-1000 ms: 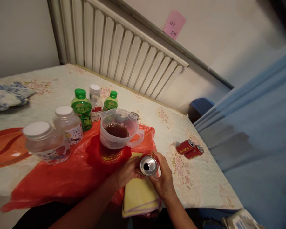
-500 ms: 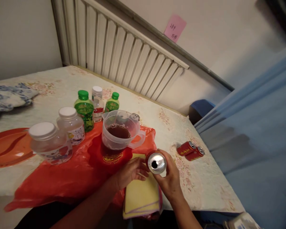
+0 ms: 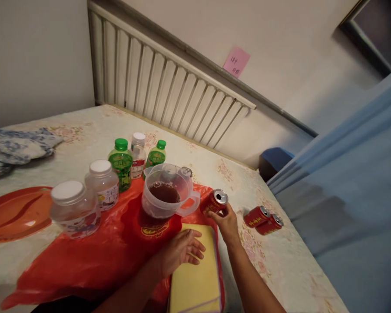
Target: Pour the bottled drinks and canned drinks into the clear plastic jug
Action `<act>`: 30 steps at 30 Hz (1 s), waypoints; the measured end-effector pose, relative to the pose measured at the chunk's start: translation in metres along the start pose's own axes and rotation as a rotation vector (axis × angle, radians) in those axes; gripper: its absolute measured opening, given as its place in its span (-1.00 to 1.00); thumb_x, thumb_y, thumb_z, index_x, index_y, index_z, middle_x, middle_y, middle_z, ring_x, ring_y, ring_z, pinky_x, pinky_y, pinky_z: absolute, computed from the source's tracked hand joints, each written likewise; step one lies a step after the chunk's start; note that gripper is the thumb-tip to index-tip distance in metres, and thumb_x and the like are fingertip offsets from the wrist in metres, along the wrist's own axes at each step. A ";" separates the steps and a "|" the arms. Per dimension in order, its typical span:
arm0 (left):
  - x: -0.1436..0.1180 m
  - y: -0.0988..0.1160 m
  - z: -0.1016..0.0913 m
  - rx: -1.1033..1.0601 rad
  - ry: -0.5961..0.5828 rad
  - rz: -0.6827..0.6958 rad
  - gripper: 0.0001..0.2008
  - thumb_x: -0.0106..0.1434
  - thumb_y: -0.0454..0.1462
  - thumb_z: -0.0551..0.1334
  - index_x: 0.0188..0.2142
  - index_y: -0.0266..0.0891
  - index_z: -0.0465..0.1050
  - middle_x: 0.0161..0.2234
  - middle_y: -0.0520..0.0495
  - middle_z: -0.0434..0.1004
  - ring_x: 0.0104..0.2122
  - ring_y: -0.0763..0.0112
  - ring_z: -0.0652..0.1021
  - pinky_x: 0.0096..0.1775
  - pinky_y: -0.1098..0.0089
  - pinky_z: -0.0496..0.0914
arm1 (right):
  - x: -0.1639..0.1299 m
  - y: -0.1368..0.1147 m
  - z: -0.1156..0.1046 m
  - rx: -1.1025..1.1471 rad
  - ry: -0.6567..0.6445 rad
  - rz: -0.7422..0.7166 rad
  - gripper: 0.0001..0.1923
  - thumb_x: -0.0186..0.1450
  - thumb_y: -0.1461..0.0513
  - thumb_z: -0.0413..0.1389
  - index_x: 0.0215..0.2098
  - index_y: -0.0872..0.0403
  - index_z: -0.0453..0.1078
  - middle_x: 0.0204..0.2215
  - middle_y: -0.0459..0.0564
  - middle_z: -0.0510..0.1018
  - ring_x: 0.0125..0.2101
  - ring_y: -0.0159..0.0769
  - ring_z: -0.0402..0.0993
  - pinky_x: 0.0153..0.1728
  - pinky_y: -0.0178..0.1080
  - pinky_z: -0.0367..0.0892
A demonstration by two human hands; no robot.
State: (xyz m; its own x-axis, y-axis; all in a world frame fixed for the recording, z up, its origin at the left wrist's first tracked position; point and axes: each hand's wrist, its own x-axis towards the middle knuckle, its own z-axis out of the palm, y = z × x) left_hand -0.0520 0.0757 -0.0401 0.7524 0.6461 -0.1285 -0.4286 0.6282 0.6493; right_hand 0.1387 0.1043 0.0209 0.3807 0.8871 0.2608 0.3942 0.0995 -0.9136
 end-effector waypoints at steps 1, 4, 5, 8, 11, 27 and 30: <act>0.000 0.000 0.000 0.002 0.009 -0.001 -0.43 0.16 0.11 0.28 -0.07 -0.30 0.30 -0.28 -0.22 0.56 -0.34 0.26 0.57 -0.25 0.25 0.37 | 0.010 0.003 0.008 0.016 -0.015 0.002 -0.54 -0.06 0.21 0.32 -0.18 0.09 0.42 -0.30 -0.04 0.59 -0.29 -0.20 0.51 -0.27 -0.20 0.46; 0.001 -0.002 -0.002 0.002 0.006 0.000 -0.46 0.18 0.08 0.27 -0.07 -0.30 0.31 -0.27 -0.22 0.56 -0.33 0.26 0.57 -0.26 0.26 0.37 | 0.040 0.011 0.033 0.041 -0.058 -0.013 -0.57 -0.06 0.19 0.30 -0.20 0.09 0.41 -0.29 -0.04 0.60 -0.29 -0.21 0.51 -0.23 -0.20 0.44; 0.002 -0.002 -0.002 -0.003 0.001 0.003 -0.48 0.19 0.07 0.26 -0.07 -0.30 0.31 -0.26 -0.23 0.56 -0.33 0.26 0.57 -0.27 0.27 0.37 | 0.048 0.014 0.042 0.038 -0.070 -0.021 -0.56 -0.06 0.18 0.29 -0.19 0.09 0.41 -0.28 -0.03 0.60 -0.28 -0.20 0.51 -0.22 -0.20 0.44; 0.004 -0.004 -0.004 -0.037 -0.012 0.010 -0.53 0.24 0.04 0.23 -0.08 -0.30 0.32 -0.27 -0.23 0.57 -0.34 0.25 0.57 -0.27 0.26 0.37 | 0.069 0.020 0.065 0.017 -0.087 -0.035 -0.57 -0.07 0.17 0.29 -0.22 0.08 0.42 -0.29 -0.02 0.62 -0.29 -0.18 0.51 -0.22 -0.19 0.43; 0.006 -0.006 -0.005 -0.063 -0.016 0.002 -0.61 0.27 -0.03 0.22 -0.08 -0.29 0.32 -0.27 -0.22 0.57 -0.34 0.24 0.58 -0.26 0.25 0.37 | 0.082 0.028 0.081 0.008 -0.098 -0.029 -0.60 -0.07 0.17 0.28 -0.25 0.07 0.42 -0.33 -0.03 0.63 -0.35 -0.19 0.51 -0.27 -0.19 0.45; 0.012 -0.002 -0.003 -0.013 0.040 -0.055 -0.46 0.15 0.10 0.30 -0.09 -0.27 0.39 -0.27 -0.22 0.56 -0.32 0.23 0.55 -0.24 0.25 0.33 | 0.049 0.069 -0.041 -0.366 0.088 -0.225 -0.34 0.08 0.26 0.19 0.18 0.09 0.27 0.10 0.17 0.46 0.08 -0.05 0.42 0.07 0.06 0.34; 0.013 -0.004 -0.006 -0.016 0.019 -0.057 -0.45 0.14 0.11 0.31 -0.09 -0.27 0.40 -0.26 -0.21 0.56 -0.30 0.23 0.55 -0.22 0.25 0.34 | 0.050 0.066 -0.113 -0.784 0.104 -0.325 -0.32 0.08 0.36 0.16 0.20 0.10 0.26 0.19 0.20 0.35 0.21 -0.01 0.24 0.20 0.10 0.16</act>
State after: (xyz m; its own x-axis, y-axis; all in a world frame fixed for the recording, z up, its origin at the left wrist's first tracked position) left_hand -0.0437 0.0843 -0.0483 0.7665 0.6167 -0.1793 -0.3931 0.6712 0.6284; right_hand 0.2783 0.1043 0.0093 0.2081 0.8186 0.5353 0.9475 -0.0328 -0.3181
